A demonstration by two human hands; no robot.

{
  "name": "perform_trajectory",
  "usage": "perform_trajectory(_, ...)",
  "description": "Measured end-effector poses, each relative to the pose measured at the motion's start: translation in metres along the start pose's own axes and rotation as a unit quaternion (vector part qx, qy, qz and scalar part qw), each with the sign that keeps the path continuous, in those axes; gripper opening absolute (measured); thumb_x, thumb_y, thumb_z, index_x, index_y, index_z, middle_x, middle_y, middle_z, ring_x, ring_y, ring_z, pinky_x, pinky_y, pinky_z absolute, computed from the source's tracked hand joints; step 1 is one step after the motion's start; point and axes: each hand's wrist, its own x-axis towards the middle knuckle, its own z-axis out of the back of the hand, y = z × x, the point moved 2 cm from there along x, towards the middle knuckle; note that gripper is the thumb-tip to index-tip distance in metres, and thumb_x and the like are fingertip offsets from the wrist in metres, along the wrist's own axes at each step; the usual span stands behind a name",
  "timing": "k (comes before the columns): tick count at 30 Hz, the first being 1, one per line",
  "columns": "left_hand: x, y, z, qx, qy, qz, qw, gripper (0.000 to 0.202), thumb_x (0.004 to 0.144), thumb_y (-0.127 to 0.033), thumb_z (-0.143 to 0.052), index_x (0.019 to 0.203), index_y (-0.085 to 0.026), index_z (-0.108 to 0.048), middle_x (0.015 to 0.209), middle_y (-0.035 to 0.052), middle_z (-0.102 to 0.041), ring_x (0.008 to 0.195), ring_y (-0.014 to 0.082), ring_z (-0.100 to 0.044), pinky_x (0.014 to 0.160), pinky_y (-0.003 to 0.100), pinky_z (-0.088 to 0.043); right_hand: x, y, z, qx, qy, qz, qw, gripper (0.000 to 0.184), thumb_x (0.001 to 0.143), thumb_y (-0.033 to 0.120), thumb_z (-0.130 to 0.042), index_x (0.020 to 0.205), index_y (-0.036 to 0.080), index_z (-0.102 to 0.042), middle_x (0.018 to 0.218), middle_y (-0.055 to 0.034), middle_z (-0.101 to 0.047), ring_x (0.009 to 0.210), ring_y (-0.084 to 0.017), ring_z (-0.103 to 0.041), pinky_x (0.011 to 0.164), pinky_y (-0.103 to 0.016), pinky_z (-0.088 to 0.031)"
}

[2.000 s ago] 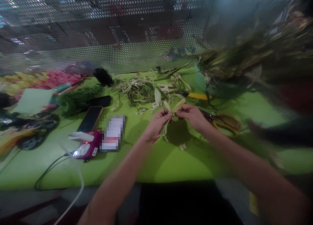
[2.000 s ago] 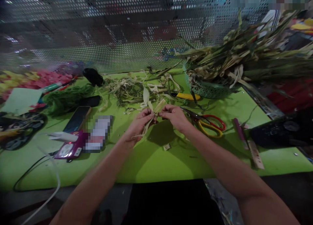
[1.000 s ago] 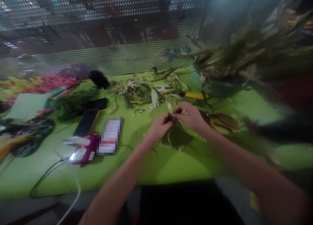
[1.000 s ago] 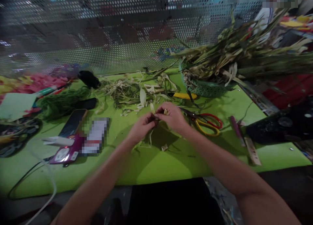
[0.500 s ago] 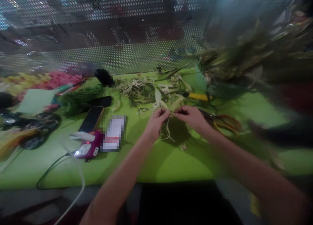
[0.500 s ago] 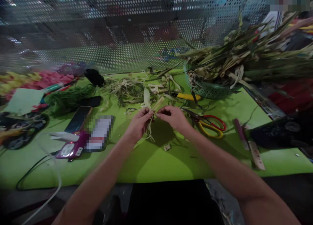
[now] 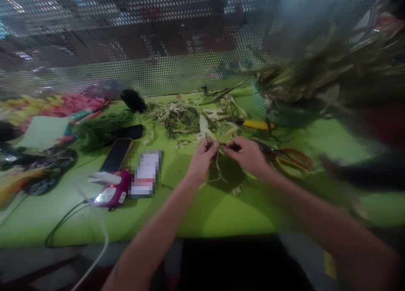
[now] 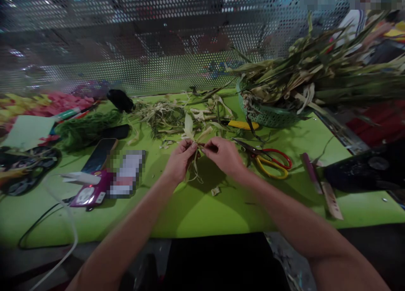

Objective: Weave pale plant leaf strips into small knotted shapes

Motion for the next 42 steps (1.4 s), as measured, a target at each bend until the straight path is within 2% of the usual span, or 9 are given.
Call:
perform_trajectory(5,0.000,-0.002,-0.002,0.095,0.017,-0.030,0.995,0.021,0.080,-0.032,-0.069,0.082,-0.016,-0.056,0.073,-0.0004,-0.064,0.062,0.0085,-0.058,0.061,0.021,-0.046,0.005,-0.009,0.004,0.019,-0.039,0.005,0.999,0.008,0.080,0.027,-0.068,0.078,0.019,-0.068,0.076,-0.0012,-0.069,0.070,-0.016,-0.061,0.064,-0.028,-0.044)
perform_trajectory(11,-0.001,-0.001,-0.004,0.094,0.037,-0.012,0.995,0.021,0.079,-0.032,-0.069,0.084,-0.017,-0.056,0.069,-0.0006,-0.063,0.057,0.0084,-0.054,0.054,0.021,-0.041,0.010,-0.018,0.002,0.106,-0.021,-0.036,0.993,0.008,0.078,0.026,-0.067,0.081,0.019,-0.070,0.076,-0.0014,-0.071,0.070,-0.017,-0.063,0.065,-0.029,-0.047)
perform_trajectory(18,0.002,0.001,0.003,0.155,0.014,-0.031,0.987,0.019,0.079,-0.033,-0.067,0.082,-0.017,-0.057,0.069,-0.0012,-0.062,0.062,0.0096,-0.056,0.063,0.024,-0.043,0.011,-0.012,0.009,0.066,-0.021,0.011,0.998,0.013,0.076,0.032,-0.072,0.082,0.020,-0.070,0.082,-0.0024,-0.070,0.076,-0.018,-0.063,0.070,-0.030,-0.048)
perform_trajectory(24,0.002,0.002,-0.001,0.221,0.089,-0.009,0.971,0.017,0.077,-0.029,-0.069,0.080,-0.016,-0.059,0.069,-0.0004,-0.063,0.064,0.0109,-0.057,0.066,0.025,-0.044,0.010,-0.016,0.006,0.042,-0.063,0.016,0.997,0.016,0.079,0.034,-0.069,0.072,0.020,-0.067,0.074,-0.0026,-0.067,0.073,-0.019,-0.062,0.070,-0.032,-0.047)
perform_trajectory(29,0.001,0.002,-0.001,0.113,0.057,0.034,0.991,0.022,0.077,-0.032,-0.070,0.086,-0.016,-0.058,0.073,0.0013,-0.066,0.066,0.0121,-0.061,0.068,0.027,-0.048,0.009,-0.016,0.009,0.034,-0.104,0.003,0.994,0.028,0.078,0.033,-0.071,0.102,0.020,-0.065,0.091,-0.0037,-0.066,0.073,-0.016,-0.058,0.069,-0.031,-0.048)
perform_trajectory(32,0.002,0.002,0.000,0.024,0.024,0.040,0.999,0.023,0.077,-0.030,-0.071,0.090,-0.017,-0.057,0.075,0.0015,-0.066,0.066,0.0117,-0.062,0.068,0.027,-0.049,0.003,0.000,0.014,-0.021,-0.157,0.079,0.984,0.039,0.079,0.028,-0.070,0.116,0.021,-0.060,0.106,-0.0069,-0.063,0.082,-0.018,-0.057,0.074,-0.033,-0.048)
perform_trajectory(35,0.003,0.001,0.001,-0.017,-0.003,0.014,1.000,0.020,0.075,-0.026,-0.071,0.083,-0.017,-0.056,0.072,-0.0014,-0.062,0.062,0.0079,-0.057,0.062,0.021,-0.045,-0.003,0.015,0.006,-0.062,-0.033,0.192,0.979,0.014,0.086,0.025,-0.063,0.099,0.023,-0.068,0.097,-0.0055,-0.068,0.089,-0.021,-0.059,0.076,-0.034,-0.047)
perform_trajectory(37,0.003,-0.001,0.001,-0.031,-0.016,0.007,0.999,0.019,0.074,-0.024,-0.070,0.078,-0.017,-0.053,0.067,-0.0039,-0.057,0.059,0.0060,-0.053,0.058,0.018,-0.041,-0.005,0.016,-0.001,-0.091,0.045,0.246,0.964,0.011,0.088,0.024,-0.061,0.094,0.024,-0.070,0.096,-0.0046,-0.071,0.095,-0.021,-0.060,0.082,-0.036,-0.045)
perform_trajectory(42,0.003,-0.003,0.000,-0.043,-0.025,0.017,0.999,0.015,0.075,-0.021,-0.066,0.076,-0.017,-0.052,0.065,-0.0042,-0.054,0.058,0.0058,-0.049,0.058,0.018,-0.040,-0.005,0.003,-0.011,-0.211,0.070,0.278,0.935,0.020,0.090,0.022,-0.056,0.103,0.026,-0.070,0.107,-0.0040,-0.072,0.101,-0.023,-0.059,0.085,-0.038,-0.039)
